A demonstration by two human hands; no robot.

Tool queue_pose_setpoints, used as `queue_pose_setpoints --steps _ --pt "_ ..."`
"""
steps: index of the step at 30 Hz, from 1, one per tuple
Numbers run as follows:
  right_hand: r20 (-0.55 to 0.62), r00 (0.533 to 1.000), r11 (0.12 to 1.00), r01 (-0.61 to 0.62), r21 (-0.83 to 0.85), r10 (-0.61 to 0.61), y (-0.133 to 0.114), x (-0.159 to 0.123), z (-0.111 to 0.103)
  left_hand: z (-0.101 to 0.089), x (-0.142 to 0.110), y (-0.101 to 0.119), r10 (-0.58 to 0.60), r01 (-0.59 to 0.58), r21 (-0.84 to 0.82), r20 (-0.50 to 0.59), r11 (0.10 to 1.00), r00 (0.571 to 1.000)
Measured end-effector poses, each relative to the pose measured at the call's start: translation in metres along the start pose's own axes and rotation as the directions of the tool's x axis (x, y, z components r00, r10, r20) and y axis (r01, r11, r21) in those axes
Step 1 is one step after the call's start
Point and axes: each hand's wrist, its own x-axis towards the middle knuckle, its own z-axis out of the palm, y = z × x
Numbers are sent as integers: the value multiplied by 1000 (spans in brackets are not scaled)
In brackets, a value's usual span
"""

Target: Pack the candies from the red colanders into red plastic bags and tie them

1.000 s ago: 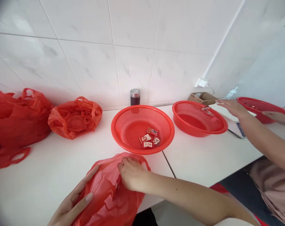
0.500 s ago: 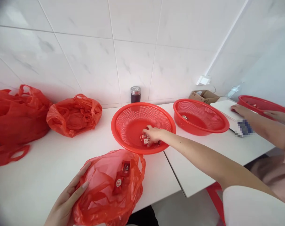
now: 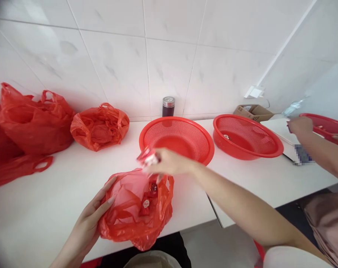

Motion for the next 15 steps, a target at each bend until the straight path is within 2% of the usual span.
queue_pose_setpoints --steps 3,5,7,9,10,12,14,15 --pt "38 999 994 -8 -108 12 -19 2 57 -6 4 3 81 -85 212 28 974 996" --pt "4 1000 986 -3 -166 4 -23 5 68 -12 6 7 148 -150 396 38 906 988" --pt "-51 998 992 36 -122 -42 -21 6 51 -19 7 10 202 -203 546 62 813 977" --pt "-152 988 986 3 -169 -29 -12 6 16 -25 8 11 243 -237 643 81 728 967" --pt "-199 980 960 -78 -270 24 -5 6 -2 -27 8 11 256 -243 672 82 700 963" --pt "-231 940 800 -336 -497 251 17 6 -33 -30 7 11 272 -229 697 50 679 961" --pt "-221 871 663 -479 -575 438 42 6 -50 -32 5 9 272 -186 696 -14 693 962" --pt "-202 845 635 -510 -580 495 54 7 -54 -33 4 8 270 -161 688 -52 707 962"
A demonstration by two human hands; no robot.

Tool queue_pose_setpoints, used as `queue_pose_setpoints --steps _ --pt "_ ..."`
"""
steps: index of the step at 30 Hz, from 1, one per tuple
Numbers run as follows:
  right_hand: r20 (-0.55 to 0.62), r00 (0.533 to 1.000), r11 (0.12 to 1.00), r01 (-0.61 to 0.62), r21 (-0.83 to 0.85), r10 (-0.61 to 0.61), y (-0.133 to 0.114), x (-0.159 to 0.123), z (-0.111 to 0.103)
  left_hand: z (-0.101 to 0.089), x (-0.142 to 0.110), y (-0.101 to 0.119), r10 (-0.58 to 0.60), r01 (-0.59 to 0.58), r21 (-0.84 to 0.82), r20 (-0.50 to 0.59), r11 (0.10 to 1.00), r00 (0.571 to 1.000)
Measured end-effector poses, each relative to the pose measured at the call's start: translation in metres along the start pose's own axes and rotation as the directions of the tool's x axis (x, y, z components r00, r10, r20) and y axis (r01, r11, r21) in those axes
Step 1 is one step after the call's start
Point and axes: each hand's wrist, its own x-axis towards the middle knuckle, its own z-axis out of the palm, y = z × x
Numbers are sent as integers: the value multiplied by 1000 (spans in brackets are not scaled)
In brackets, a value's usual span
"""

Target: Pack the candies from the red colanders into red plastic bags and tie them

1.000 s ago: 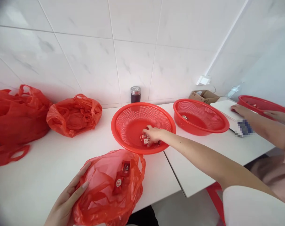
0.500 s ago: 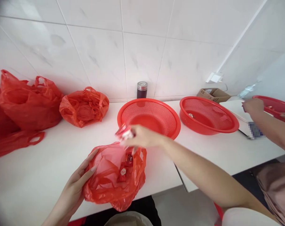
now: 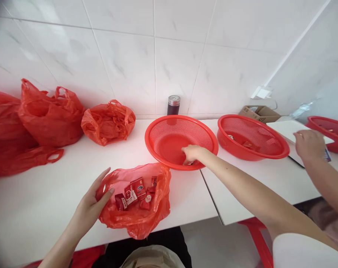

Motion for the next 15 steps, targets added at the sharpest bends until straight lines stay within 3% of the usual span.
queue_pose_setpoints --steps 4,7,10,12,13,15 --pt "92 996 998 -4 59 -1 16 14 7 -6 -5 -5 -145 138 -106 -56 985 988" --pt "35 997 984 58 170 -65 6 0 -10 -13 -8 -8 -210 211 -194 25 958 977" --pt "-96 958 880 287 378 -270 -30 -34 -18 -18 -9 -9 -215 226 -215 74 950 974" --pt "-180 855 688 501 525 -486 -66 -58 -6 -19 -9 -8 -208 212 -220 41 952 977" --pt "-189 810 636 560 531 -555 -84 -68 5 -19 -9 -6 -199 197 -228 16 953 980" --pt "-259 791 699 612 371 -555 -116 -80 30 -22 -12 -1 -177 163 -254 -32 953 984"
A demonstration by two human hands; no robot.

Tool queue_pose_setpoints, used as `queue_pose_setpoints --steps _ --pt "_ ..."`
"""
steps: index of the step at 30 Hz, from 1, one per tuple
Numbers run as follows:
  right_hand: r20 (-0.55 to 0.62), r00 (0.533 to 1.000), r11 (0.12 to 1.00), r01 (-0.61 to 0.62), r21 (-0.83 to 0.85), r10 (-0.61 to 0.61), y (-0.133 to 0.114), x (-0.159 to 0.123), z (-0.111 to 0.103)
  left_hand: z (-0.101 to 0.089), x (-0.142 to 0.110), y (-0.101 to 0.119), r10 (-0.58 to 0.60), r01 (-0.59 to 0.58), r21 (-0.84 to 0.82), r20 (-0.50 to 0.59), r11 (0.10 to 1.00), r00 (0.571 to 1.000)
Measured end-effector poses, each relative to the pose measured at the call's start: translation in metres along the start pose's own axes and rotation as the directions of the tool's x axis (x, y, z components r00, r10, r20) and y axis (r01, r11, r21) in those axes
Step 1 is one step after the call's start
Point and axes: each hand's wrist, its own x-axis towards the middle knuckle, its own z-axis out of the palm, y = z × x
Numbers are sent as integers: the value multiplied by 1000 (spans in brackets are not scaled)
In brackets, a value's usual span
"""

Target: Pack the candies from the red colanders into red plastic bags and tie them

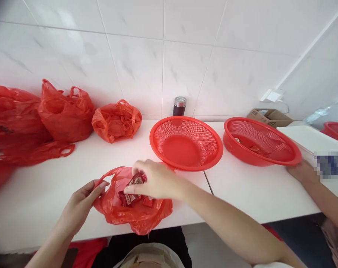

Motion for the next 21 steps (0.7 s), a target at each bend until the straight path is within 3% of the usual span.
queue_pose_setpoints --steps 2,4,8,10,12,14,16,17,18,21 --pt "-49 999 970 -13 -243 1 -6 1 25 -4 -5 6 27 -28 -35 -17 999 999" --pt "19 999 915 43 -401 -39 0 -2 30 -12 -12 10 45 -47 -60 -21 997 999" --pt "280 954 770 258 -583 -108 25 -22 -1 -35 -22 17 56 -65 -121 -69 990 996" --pt "292 953 669 266 -694 -76 29 -35 -23 -46 -24 24 60 -77 -177 -98 981 993" --pt "218 968 611 249 -751 -126 21 -46 -44 -54 -25 39 93 -128 -232 -158 964 983" --pt "34 956 660 225 -717 -290 3 -54 -64 -59 -27 63 186 -264 -278 -277 924 943" --pt "-231 875 777 223 -588 -426 -18 -58 -80 -59 -29 91 322 -455 -319 -390 831 863" --pt "-308 841 821 245 -516 -445 -28 -58 -86 -58 -31 105 387 -535 -324 -423 780 819" --pt "-317 834 841 279 -463 -451 -36 -56 -91 -55 -32 119 433 -577 -318 -421 752 797" --pt "-182 877 848 346 -401 -444 -51 -48 -104 -49 -34 149 494 -588 -252 -352 768 795"
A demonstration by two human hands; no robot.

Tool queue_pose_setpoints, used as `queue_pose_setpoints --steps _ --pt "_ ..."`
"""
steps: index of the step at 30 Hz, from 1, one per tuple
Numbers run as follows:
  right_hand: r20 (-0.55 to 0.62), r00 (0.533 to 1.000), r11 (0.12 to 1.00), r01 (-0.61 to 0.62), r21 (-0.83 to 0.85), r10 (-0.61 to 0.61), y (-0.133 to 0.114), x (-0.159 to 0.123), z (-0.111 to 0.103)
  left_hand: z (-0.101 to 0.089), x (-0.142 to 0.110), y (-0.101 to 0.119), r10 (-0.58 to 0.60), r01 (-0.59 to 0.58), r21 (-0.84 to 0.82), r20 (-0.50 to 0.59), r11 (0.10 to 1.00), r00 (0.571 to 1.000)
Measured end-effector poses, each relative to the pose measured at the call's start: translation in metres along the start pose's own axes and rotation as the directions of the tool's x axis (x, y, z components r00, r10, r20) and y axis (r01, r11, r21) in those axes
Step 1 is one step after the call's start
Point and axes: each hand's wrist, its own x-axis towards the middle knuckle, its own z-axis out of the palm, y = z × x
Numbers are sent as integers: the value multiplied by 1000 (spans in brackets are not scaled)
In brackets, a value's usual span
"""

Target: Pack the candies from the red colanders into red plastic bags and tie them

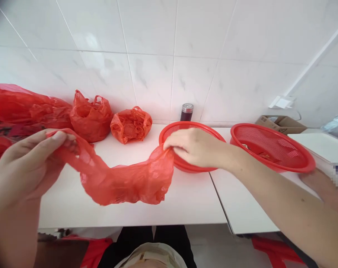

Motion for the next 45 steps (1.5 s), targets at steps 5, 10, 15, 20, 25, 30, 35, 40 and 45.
queue_pose_setpoints --steps 5,10,15,20,25,30,35,40,45 --pt "-213 975 998 -53 44 61 -6 36 -25 10 22 22 173 -172 -107 -2 979 985" --pt "-79 997 980 -4 198 20 -27 92 -26 28 39 32 -211 206 74 572 976 793" --pt "-32 995 884 94 457 -90 -47 132 9 56 36 28 -464 102 499 686 861 560" --pt "-96 993 836 110 537 -69 -31 124 43 57 40 17 -498 266 442 575 856 649" --pt "-11 999 768 -28 639 45 -16 96 62 46 39 10 -531 385 367 556 847 640" --pt "-139 990 763 78 641 15 -41 71 66 32 38 17 -443 247 369 693 896 569" --pt "-74 976 641 -76 763 204 -28 87 103 24 37 22 -379 -96 484 779 870 500" --pt "71 982 455 -144 879 173 -11 103 143 23 28 -8 -48 -429 610 609 666 792" --pt "151 978 417 -200 887 147 -12 95 146 18 22 -28 129 -536 568 603 625 788"
